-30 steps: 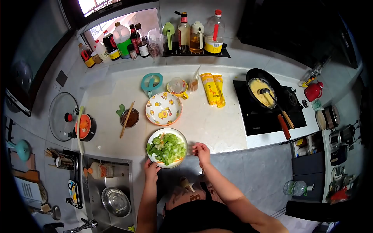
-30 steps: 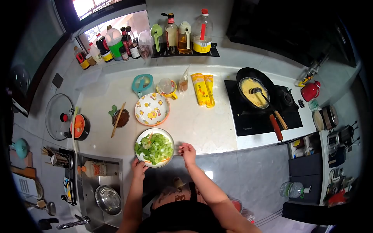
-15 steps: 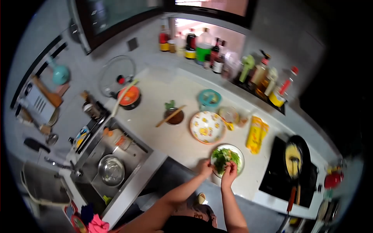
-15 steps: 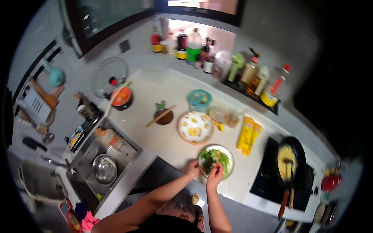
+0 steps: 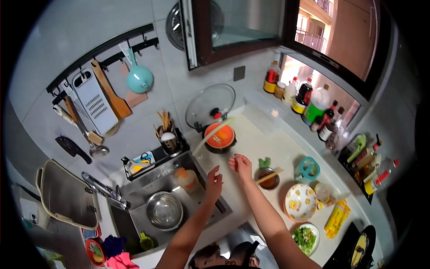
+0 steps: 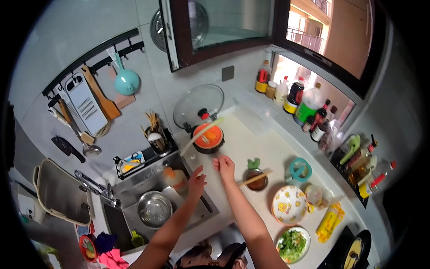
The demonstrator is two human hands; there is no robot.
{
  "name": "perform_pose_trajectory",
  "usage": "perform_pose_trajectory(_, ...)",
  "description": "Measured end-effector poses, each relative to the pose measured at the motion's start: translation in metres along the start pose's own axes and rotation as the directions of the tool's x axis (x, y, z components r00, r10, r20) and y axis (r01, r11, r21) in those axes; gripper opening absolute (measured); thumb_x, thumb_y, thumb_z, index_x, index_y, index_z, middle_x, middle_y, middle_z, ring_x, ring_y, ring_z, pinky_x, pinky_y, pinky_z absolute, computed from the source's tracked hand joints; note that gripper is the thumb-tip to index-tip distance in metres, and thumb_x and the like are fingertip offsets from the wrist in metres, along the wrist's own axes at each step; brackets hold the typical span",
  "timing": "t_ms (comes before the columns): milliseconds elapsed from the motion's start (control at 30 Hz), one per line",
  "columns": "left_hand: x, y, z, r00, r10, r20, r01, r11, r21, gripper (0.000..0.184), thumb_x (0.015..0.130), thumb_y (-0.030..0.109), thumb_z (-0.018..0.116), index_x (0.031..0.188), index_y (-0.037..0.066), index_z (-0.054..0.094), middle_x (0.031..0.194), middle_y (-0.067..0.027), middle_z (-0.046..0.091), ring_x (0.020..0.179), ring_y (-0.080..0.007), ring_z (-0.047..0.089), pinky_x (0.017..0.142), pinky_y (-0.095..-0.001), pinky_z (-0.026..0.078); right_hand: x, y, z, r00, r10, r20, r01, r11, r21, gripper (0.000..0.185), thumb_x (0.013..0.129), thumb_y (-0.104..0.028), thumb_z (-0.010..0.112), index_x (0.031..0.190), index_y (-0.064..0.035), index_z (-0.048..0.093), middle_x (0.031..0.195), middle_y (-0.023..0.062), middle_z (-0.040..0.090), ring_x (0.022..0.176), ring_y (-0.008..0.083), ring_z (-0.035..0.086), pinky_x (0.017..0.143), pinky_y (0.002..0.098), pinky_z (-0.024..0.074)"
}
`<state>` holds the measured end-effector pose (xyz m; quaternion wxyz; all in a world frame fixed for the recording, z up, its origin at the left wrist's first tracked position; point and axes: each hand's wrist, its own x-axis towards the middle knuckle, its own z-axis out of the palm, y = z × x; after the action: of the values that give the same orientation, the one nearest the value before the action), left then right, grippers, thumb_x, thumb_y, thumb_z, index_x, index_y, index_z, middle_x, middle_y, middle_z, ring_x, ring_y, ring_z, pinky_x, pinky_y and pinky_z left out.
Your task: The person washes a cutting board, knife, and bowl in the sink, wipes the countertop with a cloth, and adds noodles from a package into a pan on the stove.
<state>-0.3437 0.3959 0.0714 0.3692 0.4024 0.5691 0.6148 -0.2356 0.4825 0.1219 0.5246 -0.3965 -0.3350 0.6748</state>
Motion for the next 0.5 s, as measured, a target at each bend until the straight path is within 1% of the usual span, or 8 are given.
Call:
perform_pose_trajectory(33,0.02,0.005,-0.01,1.0,0.01,-0.008,-0.01,1.0,0.003,0.036,0.089,0.01,0.05,0.125,0.011,0.048,0.12,-0.0064,0.047,0.08,-0.01,0.055,0.063,-0.0242,0.051,0.02,-0.001,0.02,0.999,0.039,0.017,-0.04,0.999,0.036,0.018,0.091,-0.019,0.05,0.099,-0.0031,0.056,0.085,0.009,0.062,0.07,0.0149,0.059,0.063,0.0266,0.0512)
perform_pose_trajectory(67,0.034,0.009,-0.016,0.999,0.012,-0.039,-0.012,1.0,-0.005,0.035,0.089,0.01,0.05,0.124,0.011,0.05,0.11,-0.0047,0.054,0.076,-0.0098,0.055,0.063,-0.0249,0.05,0.037,0.001,0.035,0.996,0.084,0.032,-0.086,0.994,0.07,0.018,0.091,-0.018,0.05,0.098,-0.0029,0.056,0.085,0.0091,0.062,0.07,0.0153,0.06,0.063,0.027,0.0515)
perform_pose_trajectory(200,0.08,0.024,-0.031,0.986,-0.148,0.081,0.153,0.987,-0.056,0.03,0.09,0.014,0.051,0.119,0.008,0.054,0.082,-0.0011,0.06,0.068,-0.0089,0.055,0.06,-0.0247,0.048,0.12,0.018,0.071,0.987,0.141,0.074,-0.151,0.976,0.155,0.025,0.089,-0.022,0.051,0.093,0.0024,0.054,0.077,0.0091,0.061,0.064,0.0157,0.058,0.065,0.0298,0.052)
perform_pose_trajectory(300,0.099,0.02,-0.038,0.989,-0.133,0.068,0.131,0.991,0.035,0.03,0.09,0.017,0.052,0.118,0.007,0.054,0.084,-0.0018,0.06,0.069,-0.0083,0.055,0.058,-0.0233,0.046,0.204,0.043,0.077,0.97,0.211,0.118,-0.233,0.949,0.212,0.031,0.089,-0.027,0.052,0.091,0.0043,0.052,0.069,0.008,0.057,0.061,0.0167,0.057,0.069,0.034,0.0521)
perform_pose_trajectory(333,0.101,0.028,-0.04,0.984,-0.165,0.074,0.162,0.986,0.043,0.029,0.09,0.018,0.052,0.117,0.007,0.055,0.083,-0.0021,0.06,0.067,-0.0081,0.054,0.056,-0.0224,0.043,0.224,0.04,0.083,0.939,0.329,0.104,-0.343,0.922,0.181,0.034,0.086,-0.031,0.055,0.095,0.002,0.051,0.071,0.0077,0.055,0.065,0.0201,0.059,0.075,0.0379,0.0515)
perform_pose_trajectory(433,0.11,0.004,-0.047,0.964,-0.264,0.019,0.264,0.965,0.007,0.027,0.091,0.017,0.053,0.115,0.007,0.056,0.082,-0.0017,0.06,0.066,-0.0081,0.055,0.056,-0.0218,0.043,0.252,0.033,0.115,0.967,0.242,-0.076,-0.216,0.942,0.255,0.039,0.083,-0.034,0.06,0.102,-0.0014,0.05,0.083,0.0079,0.055,0.074,0.0236,0.06,0.079,0.0387,0.0509)
perform_pose_trajectory(467,0.111,-0.005,-0.048,0.964,-0.266,-0.005,0.265,0.964,-0.01,0.026,0.091,0.017,0.052,0.115,0.007,0.056,0.083,-0.0015,0.06,0.067,-0.0082,0.055,0.056,-0.022,0.044,0.263,0.034,0.119,0.955,0.281,-0.097,-0.248,0.932,0.264,0.041,0.08,-0.032,0.064,0.107,-0.0041,0.05,0.095,0.0077,0.055,0.083,0.0255,0.06,0.077,0.0373,0.0522)
perform_pose_trajectory(500,0.113,-0.011,-0.048,0.964,-0.266,-0.025,0.266,0.964,-0.027,0.026,0.091,0.016,0.052,0.114,0.007,0.056,0.083,-0.0014,0.06,0.068,-0.0082,0.056,0.057,-0.0222,0.044,0.276,0.042,0.12,0.965,0.25,-0.079,-0.222,0.94,0.259,0.039,0.081,-0.03,0.063,0.107,-0.004,0.05,0.095,0.0079,0.055,0.084,0.025,0.059,0.076,0.0363,0.0527)
